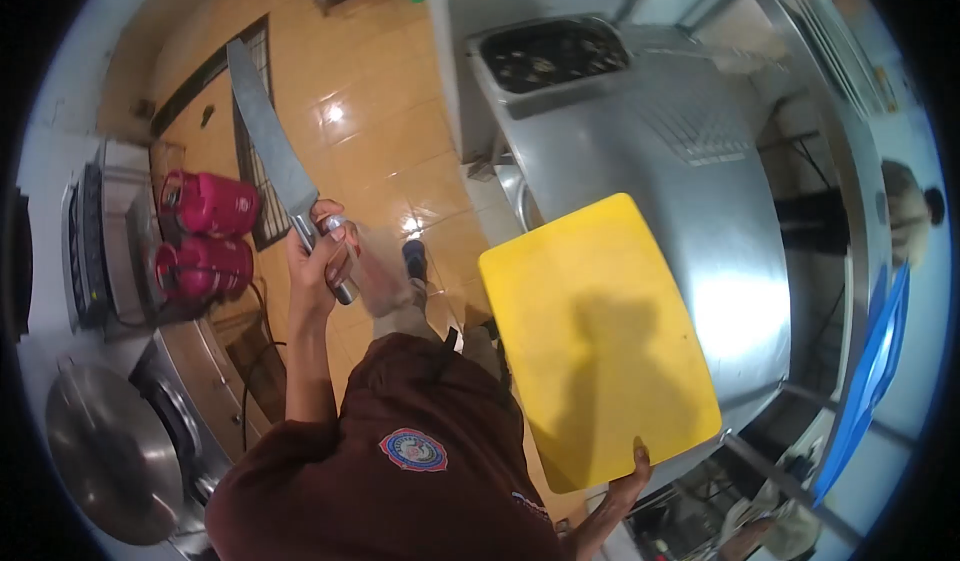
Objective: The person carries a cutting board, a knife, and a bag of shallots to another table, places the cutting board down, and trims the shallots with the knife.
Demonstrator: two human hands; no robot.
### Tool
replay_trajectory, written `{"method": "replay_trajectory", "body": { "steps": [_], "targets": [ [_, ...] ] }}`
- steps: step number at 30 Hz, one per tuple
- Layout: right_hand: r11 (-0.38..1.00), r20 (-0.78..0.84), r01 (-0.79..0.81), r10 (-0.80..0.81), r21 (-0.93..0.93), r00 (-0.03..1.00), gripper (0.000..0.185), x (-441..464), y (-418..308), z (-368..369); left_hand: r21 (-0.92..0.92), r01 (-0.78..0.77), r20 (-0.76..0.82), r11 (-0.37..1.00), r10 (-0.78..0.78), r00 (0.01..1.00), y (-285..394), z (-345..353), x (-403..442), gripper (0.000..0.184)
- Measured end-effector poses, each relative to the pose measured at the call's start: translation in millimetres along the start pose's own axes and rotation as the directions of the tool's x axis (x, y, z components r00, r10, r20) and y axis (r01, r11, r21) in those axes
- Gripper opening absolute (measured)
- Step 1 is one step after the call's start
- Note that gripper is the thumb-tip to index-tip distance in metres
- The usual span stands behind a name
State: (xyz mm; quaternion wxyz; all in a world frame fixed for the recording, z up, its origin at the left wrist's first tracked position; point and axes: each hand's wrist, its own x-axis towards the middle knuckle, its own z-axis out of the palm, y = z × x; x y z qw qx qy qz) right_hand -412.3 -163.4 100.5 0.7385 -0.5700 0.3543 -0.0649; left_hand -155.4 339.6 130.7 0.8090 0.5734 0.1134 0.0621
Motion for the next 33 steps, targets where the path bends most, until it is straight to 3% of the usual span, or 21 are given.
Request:
{"method": "replay_trajectory", "body": {
  "steps": [5, 9, 10, 13, 15, 18, 21, 24, 26, 28, 31, 33],
  "targets": [
    [0.985, 0.138, -0.099, 0.118, -0.141, 0.983, 0.066, 20.4, -11.5, 135.4, 0.107, 0.104, -0.179, 0.989, -0.084, 0.980, 13.1, -106.6, 22.8, 0.022],
    [0.947, 0.279, -0.113, 0.201, -0.301, 0.939, 0.066, 50.7, 0.2, 281.3, 0.335, 0.044, -0.195, 0.941, 0.024, 0.981, 17.6, -189.8, 50.4, 0.019],
    [0.932, 0.303, -0.108, 0.220, -0.346, 0.927, 0.065, 59.1, 4.8, 317.1, 0.321, 0.042, -0.207, 0.946, 0.026, 0.978, 19.7, -208.6, 59.3, 0.018],
    [0.929, 0.360, -0.113, 0.245, -0.351, 0.900, 0.061, 71.9, 27.6, 402.5, 0.292, 0.081, -0.253, 0.953, -0.005, 0.968, 28.6, -252.0, 83.9, 0.016],
    [0.937, 0.389, -0.140, 0.265, -0.320, 0.882, 0.059, 68.8, 34.7, 471.9, 0.393, 0.081, -0.294, 0.916, 0.042, 0.955, 30.9, -278.3, 103.3, 0.016],
    [0.943, 0.407, -0.244, 0.318, -0.225, 0.856, 0.055, 106.3, 74.0, 512.1, 0.497, 0.096, -0.362, 0.862, 0.105, 0.926, 24.3, -316.0, 149.1, 0.015],
    [0.975, 0.421, -0.148, 0.204, -0.163, 0.884, 0.053, 116.0, 90.4, 589.0, 0.549, 0.179, -0.439, 0.817, 0.100, 0.893, 3.6, -353.4, 204.2, 0.015],
    [0.982, 0.416, -0.089, 0.151, -0.164, 0.897, 0.048, 153.8, 106.6, 676.4, 0.548, 0.352, -0.534, 0.759, -0.006, 0.845, -9.4, -372.9, 259.3, 0.015],
    [0.988, 0.417, -0.060, 0.116, -0.145, 0.902, 0.045, 191.6, 121.3, 735.5, 0.466, 0.293, -0.569, 0.835, 0.029, 0.822, -30.2, -387.3, 298.9, 0.017],
    [0.990, 0.457, -0.020, 0.082, -0.139, 0.886, 0.040, 218.5, 101.0, 809.4, 0.373, 0.367, -0.609, 0.852, -0.073, 0.790, -50.8, -415.8, 341.9, 0.017],
    [0.982, 0.425, -0.029, 0.106, -0.184, 0.899, 0.035, 268.2, 78.0, 893.5, 0.072, 0.514, -0.692, 0.855, -0.329, 0.643, 7.9, -398.9, 421.3, 0.016],
    [0.976, 0.401, -0.048, 0.132, -0.214, 0.906, 0.034, 307.7, 61.8, 945.4, -0.053, 0.409, -0.699, 0.911, -0.327, 0.636, 27.1, -393.6, 471.0, 0.018]
  ]
}}
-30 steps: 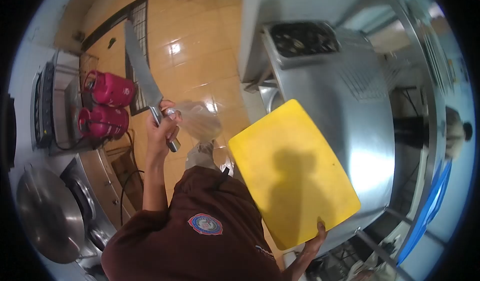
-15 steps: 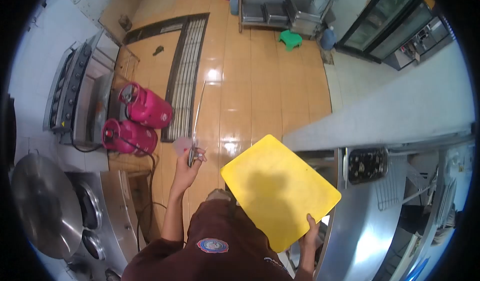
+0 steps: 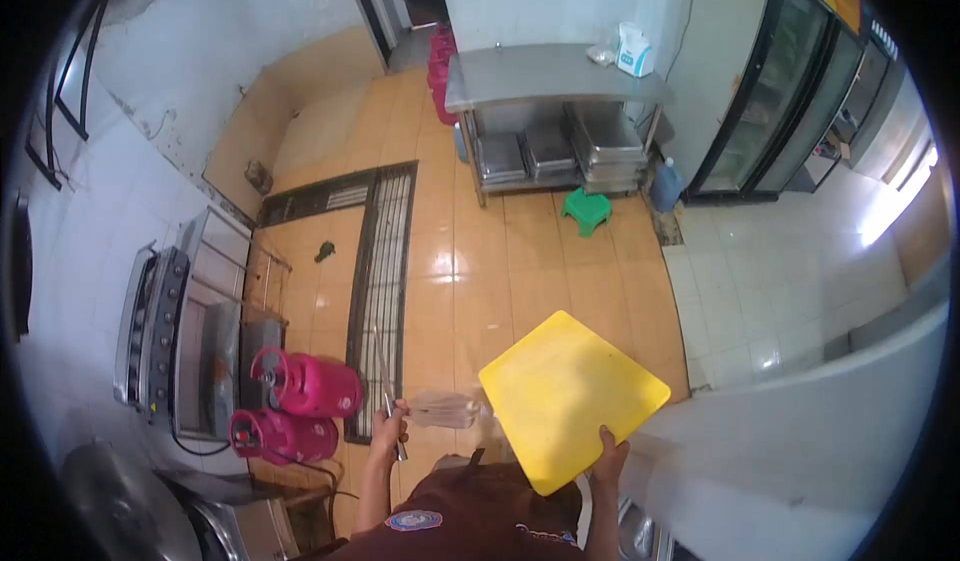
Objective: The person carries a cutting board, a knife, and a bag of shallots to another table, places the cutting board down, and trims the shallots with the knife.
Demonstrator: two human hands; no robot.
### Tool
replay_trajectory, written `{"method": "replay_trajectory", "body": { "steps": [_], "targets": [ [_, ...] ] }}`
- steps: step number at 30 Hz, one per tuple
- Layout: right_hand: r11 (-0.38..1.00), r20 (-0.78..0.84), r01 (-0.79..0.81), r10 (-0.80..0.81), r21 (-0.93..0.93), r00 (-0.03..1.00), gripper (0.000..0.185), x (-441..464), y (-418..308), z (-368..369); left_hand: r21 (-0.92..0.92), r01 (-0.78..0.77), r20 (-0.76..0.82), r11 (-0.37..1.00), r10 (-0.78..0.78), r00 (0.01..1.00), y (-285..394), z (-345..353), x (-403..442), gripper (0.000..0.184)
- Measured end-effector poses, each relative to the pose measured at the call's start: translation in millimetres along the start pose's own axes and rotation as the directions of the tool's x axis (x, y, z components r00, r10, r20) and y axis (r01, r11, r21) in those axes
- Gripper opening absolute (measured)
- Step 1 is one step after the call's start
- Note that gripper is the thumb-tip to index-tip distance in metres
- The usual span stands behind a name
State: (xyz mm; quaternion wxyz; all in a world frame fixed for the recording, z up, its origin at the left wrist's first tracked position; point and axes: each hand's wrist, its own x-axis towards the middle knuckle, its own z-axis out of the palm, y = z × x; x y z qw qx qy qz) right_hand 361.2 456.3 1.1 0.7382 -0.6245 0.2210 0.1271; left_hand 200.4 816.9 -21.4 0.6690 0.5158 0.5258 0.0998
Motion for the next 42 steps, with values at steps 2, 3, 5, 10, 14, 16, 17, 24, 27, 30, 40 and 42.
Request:
{"method": "replay_trajectory", "body": {
  "steps": [2, 3, 5, 10, 14, 16, 17, 24, 27, 30, 40, 42],
  "targets": [
    [0.997, 0.042, 0.055, -0.058, 0.059, 0.997, 0.035, 48.6, -23.2, 23.5, -0.070, -0.014, -0.012, 0.997, 0.014, 1.000, 32.7, 25.0, 24.2, 0.018],
    [0.994, 0.065, 0.081, -0.086, 0.077, 0.994, 0.036, 71.6, -35.3, 35.9, -0.060, -0.060, -0.008, 0.996, 0.060, 0.998, 53.3, 37.0, 32.5, 0.017],
    [0.985, -0.015, 0.137, -0.136, 0.104, 0.991, 0.036, 118.7, -51.1, 67.9, -0.060, -0.144, -0.002, 0.988, 0.144, 0.990, 91.1, 61.0, 47.9, 0.015],
    [0.984, -0.003, 0.153, -0.153, 0.094, 0.988, 0.040, 230.1, -111.4, 147.4, -0.012, -0.288, 0.032, 0.958, 0.288, 0.957, 167.8, 120.3, 115.9, 0.011],
    [0.971, 0.009, 0.126, -0.130, 0.205, 0.991, 0.040, 292.0, -152.4, 219.2, 0.156, -0.553, 0.074, 0.818, 0.549, 0.833, 209.6, 173.0, 224.2, 0.010],
    [0.967, 0.007, 0.154, -0.159, 0.201, 0.987, 0.040, 336.2, -181.0, 253.2, 0.168, -0.560, 0.146, 0.811, 0.542, 0.828, 244.3, 195.6, 280.4, 0.010],
    [0.965, 0.019, 0.178, -0.186, 0.192, 0.982, 0.040, 351.0, -193.3, 266.2, 0.176, -0.554, 0.179, 0.814, 0.527, 0.831, 254.3, 205.8, 300.3, 0.011],
    [0.967, 0.146, 0.057, -0.096, 0.249, 0.985, 0.047, 463.4, -298.8, 344.2, 0.094, -0.536, 0.219, 0.839, 0.508, 0.833, 404.7, 282.6, 403.8, 0.012],
    [0.962, 0.199, 0.115, -0.167, 0.249, 0.966, 0.051, 530.9, -336.9, 387.8, 0.015, -0.530, 0.200, 0.848, 0.517, 0.832, 441.7, 314.2, 439.8, 0.013],
    [0.971, 0.274, 0.113, -0.171, 0.213, 0.946, 0.053, 627.3, -353.7, 419.5, 0.064, -0.434, 0.131, 0.899, 0.424, 0.896, 484.1, 343.4, 439.9, 0.013],
    [0.956, 0.516, -0.131, 0.254, -0.264, 0.818, 0.056, 938.5, -398.3, 513.5, -0.037, -0.355, -0.196, 0.934, 0.341, 0.919, 548.0, 462.5, 460.5, 0.016],
    [0.936, 0.538, -0.088, 0.271, -0.341, 0.798, 0.054, 994.7, -399.0, 529.9, 0.008, -0.291, -0.250, 0.957, 0.284, 0.926, 564.2, 479.0, 449.7, 0.017]
  ]
}}
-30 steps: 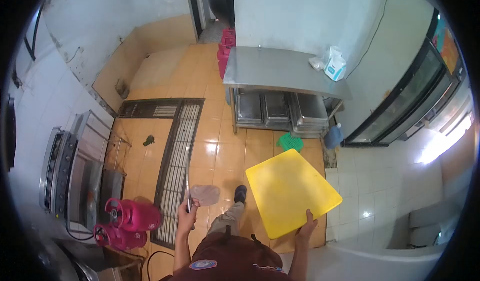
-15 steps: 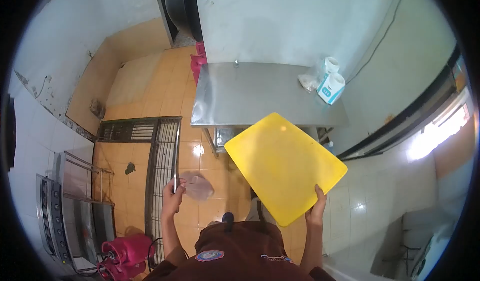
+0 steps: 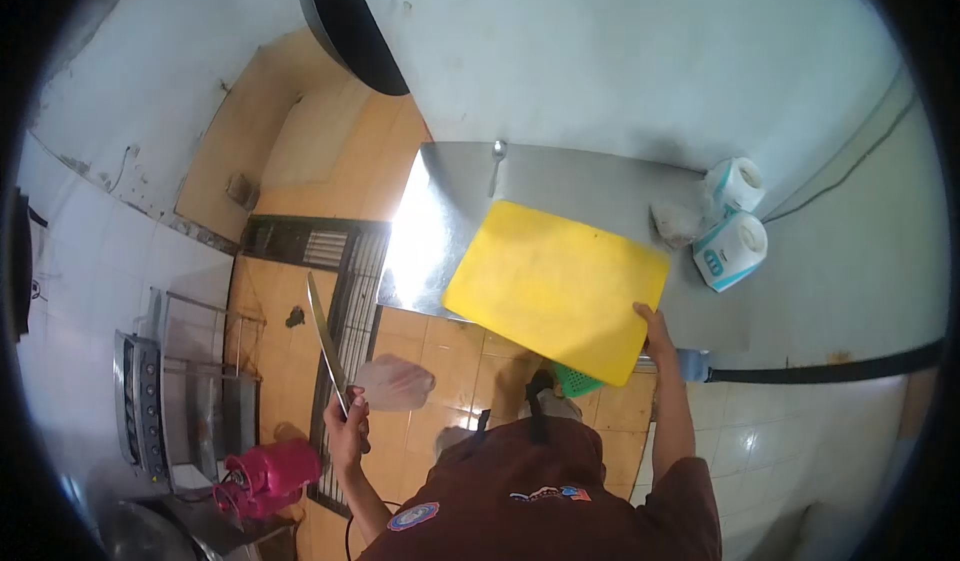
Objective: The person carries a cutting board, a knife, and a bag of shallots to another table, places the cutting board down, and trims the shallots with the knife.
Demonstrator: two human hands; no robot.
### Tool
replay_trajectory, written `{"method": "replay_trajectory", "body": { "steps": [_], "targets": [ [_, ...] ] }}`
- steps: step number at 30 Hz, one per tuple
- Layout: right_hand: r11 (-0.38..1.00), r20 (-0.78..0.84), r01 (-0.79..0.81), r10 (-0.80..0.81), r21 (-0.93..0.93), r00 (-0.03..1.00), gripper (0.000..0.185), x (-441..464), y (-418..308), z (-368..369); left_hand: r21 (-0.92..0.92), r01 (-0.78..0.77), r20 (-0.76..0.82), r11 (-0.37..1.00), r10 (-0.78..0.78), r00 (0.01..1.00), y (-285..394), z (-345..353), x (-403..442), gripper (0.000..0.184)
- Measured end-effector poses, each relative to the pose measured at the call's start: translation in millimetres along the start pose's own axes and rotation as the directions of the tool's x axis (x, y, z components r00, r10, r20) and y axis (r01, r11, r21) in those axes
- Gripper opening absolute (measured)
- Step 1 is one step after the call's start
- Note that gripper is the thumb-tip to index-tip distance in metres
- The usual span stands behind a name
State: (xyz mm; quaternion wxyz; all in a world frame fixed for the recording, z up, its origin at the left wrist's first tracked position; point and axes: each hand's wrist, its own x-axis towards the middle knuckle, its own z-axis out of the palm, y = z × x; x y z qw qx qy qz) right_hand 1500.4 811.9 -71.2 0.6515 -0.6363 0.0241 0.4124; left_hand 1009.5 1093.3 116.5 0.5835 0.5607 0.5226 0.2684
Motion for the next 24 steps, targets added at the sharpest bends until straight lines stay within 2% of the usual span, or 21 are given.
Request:
{"method": "replay_trajectory", "body": {
  "steps": [1, 4, 7, 10, 13, 16, 19, 22, 24],
  "targets": [
    [0.999, 0.021, 0.000, 0.001, -0.046, 1.000, 0.053, 19.7, -9.4, -2.6, 0.021, -0.003, -0.017, 1.000, 0.003, 1.000, 0.6, 1.8, -3.7, 0.017],
    [0.899, -0.127, 0.031, -0.095, -0.436, 0.987, 0.048, 55.3, -38.7, -7.0, 0.056, 0.004, -0.078, 0.998, 0.001, 0.997, 5.7, 8.8, -19.2, 0.017],
    [0.680, -0.163, 0.065, -0.265, -0.730, 0.950, 0.045, 66.1, -63.1, -5.5, -0.050, 0.022, -0.196, 0.999, -0.031, 0.980, 7.7, 19.2, -30.2, 0.016],
    [0.408, -0.168, 0.060, -0.500, -0.911, 0.849, 0.039, 71.8, -56.9, -17.7, -0.143, 0.024, -0.257, 0.989, -0.061, 0.964, 8.5, 25.9, -27.6, 0.015],
    [0.463, -0.238, 0.027, -0.504, -0.886, 0.830, 0.031, 61.0, -63.7, -23.1, -0.181, -0.005, -0.282, 0.984, -0.047, 0.958, 8.8, 30.2, -14.6, 0.014],
    [0.478, -0.198, 0.125, -0.569, -0.869, 0.798, 0.027, 64.7, -55.7, -27.9, -0.175, -0.054, -0.293, 0.983, 0.000, 0.956, 25.1, 48.4, 6.9, 0.012],
    [0.522, -0.273, 0.035, -0.502, -0.852, 0.820, 0.032, 60.9, -51.2, -12.9, -0.114, -0.018, -0.256, 0.993, -0.011, 0.967, 37.9, 59.0, 27.4, 0.012],
    [0.504, -0.399, -0.153, -0.427, -0.850, 0.812, 0.040, 35.7, -65.5, 30.7, -0.040, -0.029, -0.132, 0.999, 0.024, 0.991, 62.1, 67.1, 42.8, 0.016],
    [0.477, -0.406, -0.163, -0.467, -0.864, 0.785, 0.047, 34.8, -49.8, 48.2, -0.035, -0.076, -0.017, 0.997, 0.075, 0.997, 75.3, 66.6, 55.4, 0.016]
  ]
}}
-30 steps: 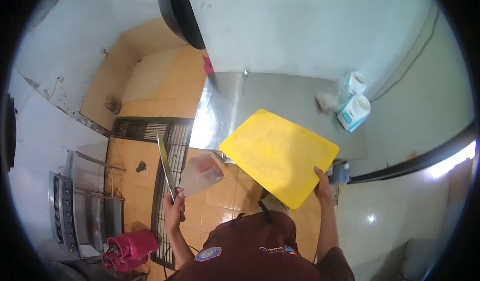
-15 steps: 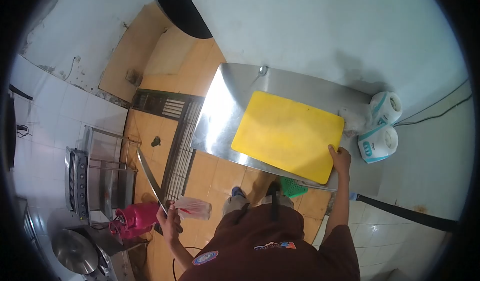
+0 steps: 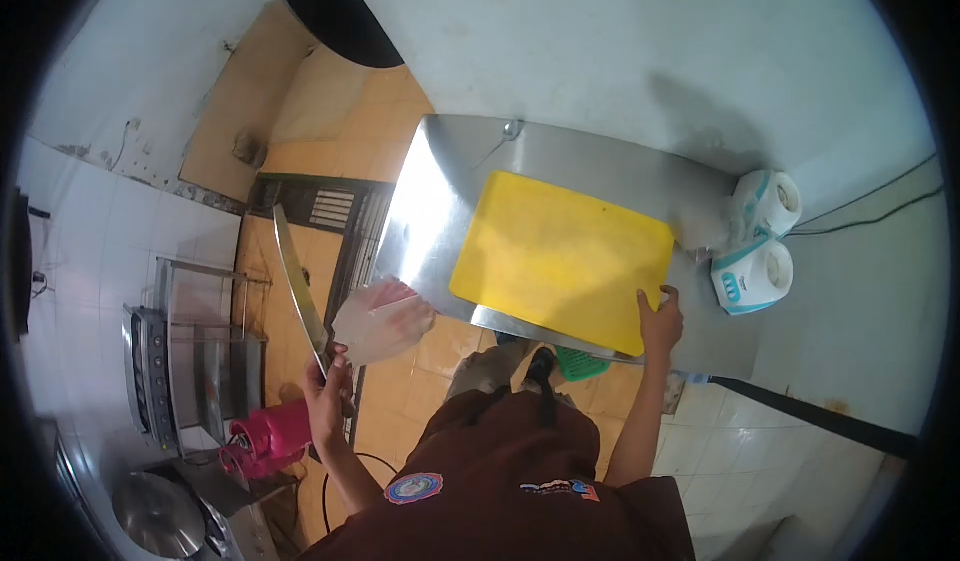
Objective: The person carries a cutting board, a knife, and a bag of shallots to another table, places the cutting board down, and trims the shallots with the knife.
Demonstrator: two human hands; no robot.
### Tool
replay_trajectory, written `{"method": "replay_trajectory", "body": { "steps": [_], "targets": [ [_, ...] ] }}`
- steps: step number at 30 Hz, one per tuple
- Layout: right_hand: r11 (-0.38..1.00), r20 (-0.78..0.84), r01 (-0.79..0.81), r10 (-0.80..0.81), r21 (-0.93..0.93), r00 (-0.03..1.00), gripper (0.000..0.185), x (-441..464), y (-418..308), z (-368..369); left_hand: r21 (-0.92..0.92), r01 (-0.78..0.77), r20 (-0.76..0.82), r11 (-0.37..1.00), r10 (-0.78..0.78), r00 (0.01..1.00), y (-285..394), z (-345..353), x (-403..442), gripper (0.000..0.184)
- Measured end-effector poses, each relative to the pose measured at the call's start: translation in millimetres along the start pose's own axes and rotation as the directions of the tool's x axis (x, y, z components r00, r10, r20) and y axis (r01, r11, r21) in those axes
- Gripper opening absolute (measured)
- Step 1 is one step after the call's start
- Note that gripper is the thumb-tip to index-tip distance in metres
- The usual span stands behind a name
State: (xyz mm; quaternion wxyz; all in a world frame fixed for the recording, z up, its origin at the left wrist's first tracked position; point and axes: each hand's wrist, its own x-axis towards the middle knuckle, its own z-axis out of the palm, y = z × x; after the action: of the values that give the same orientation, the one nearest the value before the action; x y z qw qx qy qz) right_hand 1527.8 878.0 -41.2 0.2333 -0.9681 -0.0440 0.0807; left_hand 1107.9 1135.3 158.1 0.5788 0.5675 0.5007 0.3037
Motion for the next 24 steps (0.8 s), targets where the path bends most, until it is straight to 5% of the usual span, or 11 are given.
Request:
{"method": "replay_trajectory", "body": {
  "steps": [5, 8, 10, 12, 15, 24],
  "targets": [
    [0.946, 0.023, 0.248, -0.259, 0.207, 0.966, 0.054, -29.4, -43.4, 56.7, 0.090, -0.045, 0.188, 0.995, 0.027, 0.982, 30.3, 1.2, 46.1, 0.012],
    [0.764, 0.029, 0.629, -0.639, 0.147, 0.769, 0.058, -9.2, -111.2, 90.6, 0.040, -0.067, 0.217, 0.997, 0.057, 0.974, 41.1, 1.2, 60.5, 0.013],
    [0.715, 0.135, 0.695, -0.683, -0.077, 0.718, 0.061, 16.8, -171.2, 99.8, -0.035, -0.021, 0.204, 0.999, 0.028, 0.979, 29.6, -16.4, 61.9, 0.020],
    [0.691, 0.039, 0.713, -0.714, -0.121, 0.699, 0.060, 51.1, -207.2, 130.1, -0.118, -0.117, 0.163, 0.986, 0.136, 0.977, 28.4, -27.8, 56.7, 0.022],
    [0.753, 0.222, 0.632, -0.594, -0.182, 0.773, 0.057, 70.3, -247.8, 141.0, -0.222, -0.168, 0.113, 0.960, 0.197, 0.974, 26.3, -37.4, 48.7, 0.023],
    [0.563, -0.081, 0.822, -0.826, -0.081, 0.558, 0.031, 42.7, -208.2, 158.6, -0.168, -0.102, 0.135, 0.981, 0.125, 0.983, 20.2, -36.4, 82.0, 0.022]
  ]
}}
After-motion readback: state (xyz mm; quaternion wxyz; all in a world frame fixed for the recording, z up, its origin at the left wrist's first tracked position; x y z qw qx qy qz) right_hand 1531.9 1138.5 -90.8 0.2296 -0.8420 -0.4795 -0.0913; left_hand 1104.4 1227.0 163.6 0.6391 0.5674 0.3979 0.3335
